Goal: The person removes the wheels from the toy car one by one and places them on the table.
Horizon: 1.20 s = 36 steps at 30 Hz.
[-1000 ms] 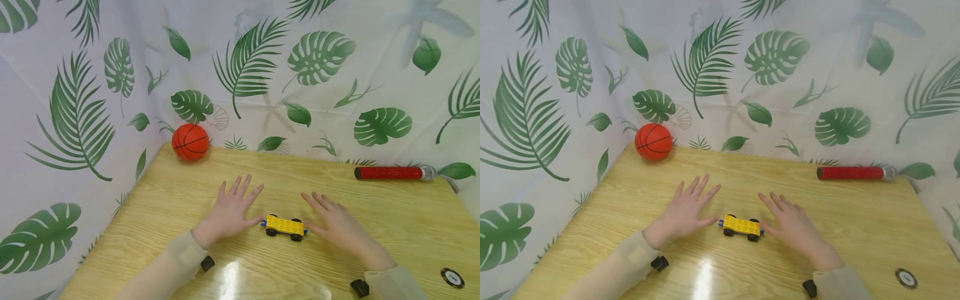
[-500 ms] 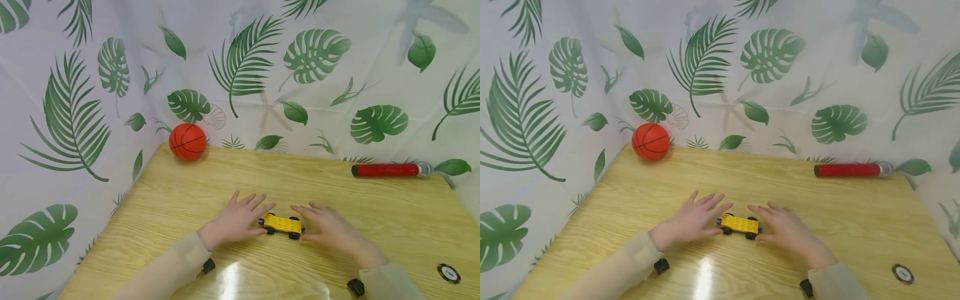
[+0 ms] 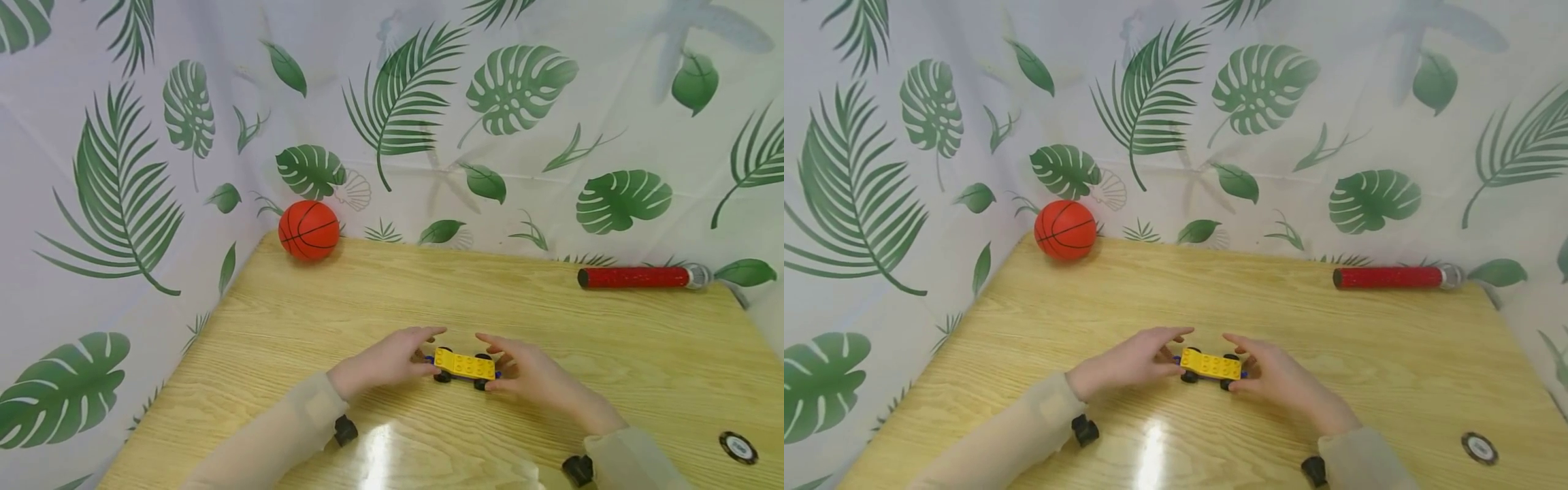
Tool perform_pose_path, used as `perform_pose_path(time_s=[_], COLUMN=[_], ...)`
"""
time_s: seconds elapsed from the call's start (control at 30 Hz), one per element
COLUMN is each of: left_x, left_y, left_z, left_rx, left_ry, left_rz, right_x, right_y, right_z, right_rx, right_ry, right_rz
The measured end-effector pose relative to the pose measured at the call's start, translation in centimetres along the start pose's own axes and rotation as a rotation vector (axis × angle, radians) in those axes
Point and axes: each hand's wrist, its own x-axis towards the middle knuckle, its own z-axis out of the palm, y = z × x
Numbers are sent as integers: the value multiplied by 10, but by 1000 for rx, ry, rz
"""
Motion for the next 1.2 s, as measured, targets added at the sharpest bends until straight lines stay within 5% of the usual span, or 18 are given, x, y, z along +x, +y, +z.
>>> perform_pose_path(time_s=[0.27,0.53,0.87,1.2], left_x=[4,5,6,1], left_y=[-3,-4,-5,1], left_z=[0,3,4,-5], left_rx=[-522,-765,-802,-800], left_ry=[-6,-5,-8,-30], left_rz=[-216,-298,-282,-243], right_x=[2,1,-1,-3], right_y=[5,9,7,4], right_z=[1,1,-1,-6], right_rx=[126,298,417,664], right_ry=[0,2,14,41], right_rz=[117,246,321,323])
